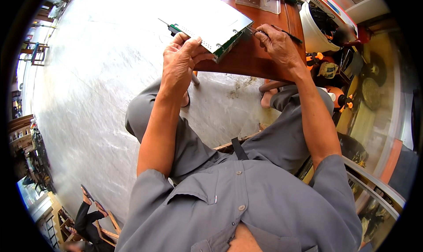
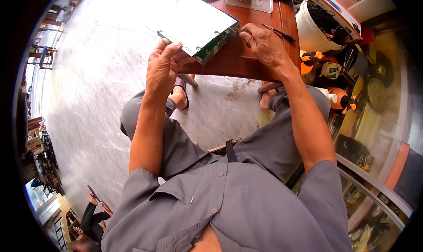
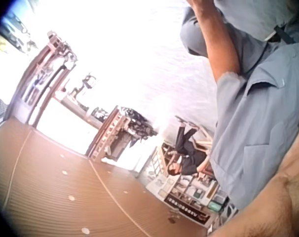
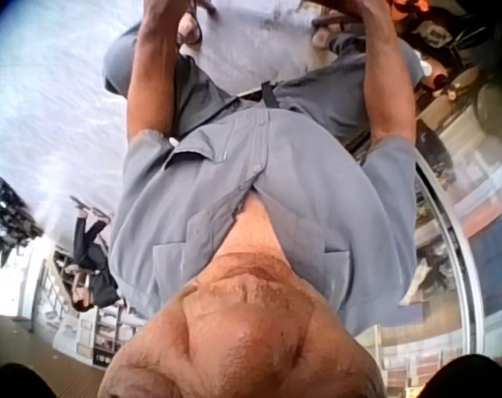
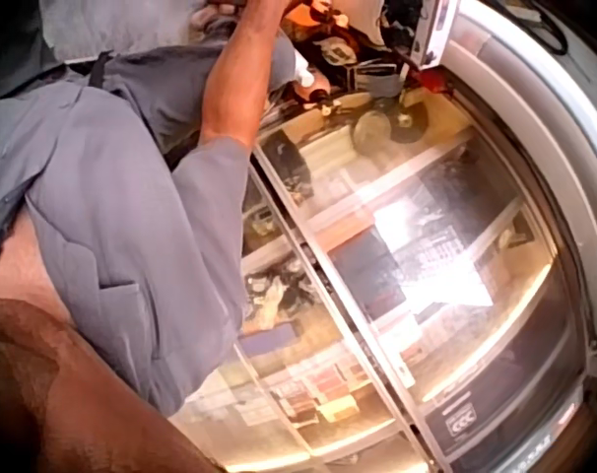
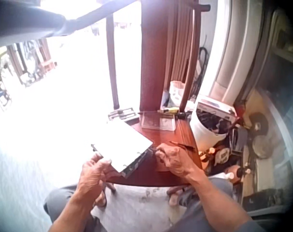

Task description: The person sits at a wooden table and uses a screwdriver to remove screws from a silver electronic device. They open the casing to reveal a green circuit board, then continue to unscrew and adjust components on the board.

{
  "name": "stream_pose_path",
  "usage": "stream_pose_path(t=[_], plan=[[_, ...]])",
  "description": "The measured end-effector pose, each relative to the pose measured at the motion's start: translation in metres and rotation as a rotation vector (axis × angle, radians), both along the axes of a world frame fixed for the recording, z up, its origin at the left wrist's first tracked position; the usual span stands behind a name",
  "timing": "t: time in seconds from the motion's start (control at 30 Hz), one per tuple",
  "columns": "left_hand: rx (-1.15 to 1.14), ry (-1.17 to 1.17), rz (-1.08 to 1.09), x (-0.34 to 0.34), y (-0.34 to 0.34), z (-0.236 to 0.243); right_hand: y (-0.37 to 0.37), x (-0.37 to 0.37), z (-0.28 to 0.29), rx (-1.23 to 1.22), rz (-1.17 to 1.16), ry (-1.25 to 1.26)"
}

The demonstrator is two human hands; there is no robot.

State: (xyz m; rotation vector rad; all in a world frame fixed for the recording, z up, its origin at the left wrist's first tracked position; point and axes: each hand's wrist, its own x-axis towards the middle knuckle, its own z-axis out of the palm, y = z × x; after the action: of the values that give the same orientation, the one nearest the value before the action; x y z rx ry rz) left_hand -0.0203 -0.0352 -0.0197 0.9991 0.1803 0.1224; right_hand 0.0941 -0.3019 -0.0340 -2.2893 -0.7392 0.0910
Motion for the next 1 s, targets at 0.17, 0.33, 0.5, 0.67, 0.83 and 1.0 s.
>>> stream_pose_path(t=[0.17, 0.33, 0.5, 0.67, 0.83, 1.0], plan=[[-0.090, -0.056, 0.010, 0.002, 0.005, 0.010, -0.016, 0.008, 0.018, 0.041, -0.065, 0.024], [-0.117, -0.117, 0.000, 0.021, 0.014, 0.018, -0.034, 0.030, 0.032, 0.214, -0.209, 0.032], [-0.012, -0.241, 0.042, 0.048, 0.041, 0.029, -0.043, 0.044, 0.022, 0.229, -0.257, 0.028], [0.031, -0.278, 0.208, 0.038, 0.088, 0.045, -0.037, 0.041, 0.033, 0.263, -0.262, -0.009], [0.168, -0.211, 0.377, -0.026, 0.155, 0.022, -0.039, 0.042, 0.033, 0.275, -0.203, -0.038], [0.223, 0.070, 0.602, -0.120, 0.231, -0.099, -0.016, 0.019, 0.037, 0.307, -0.159, 0.049]])
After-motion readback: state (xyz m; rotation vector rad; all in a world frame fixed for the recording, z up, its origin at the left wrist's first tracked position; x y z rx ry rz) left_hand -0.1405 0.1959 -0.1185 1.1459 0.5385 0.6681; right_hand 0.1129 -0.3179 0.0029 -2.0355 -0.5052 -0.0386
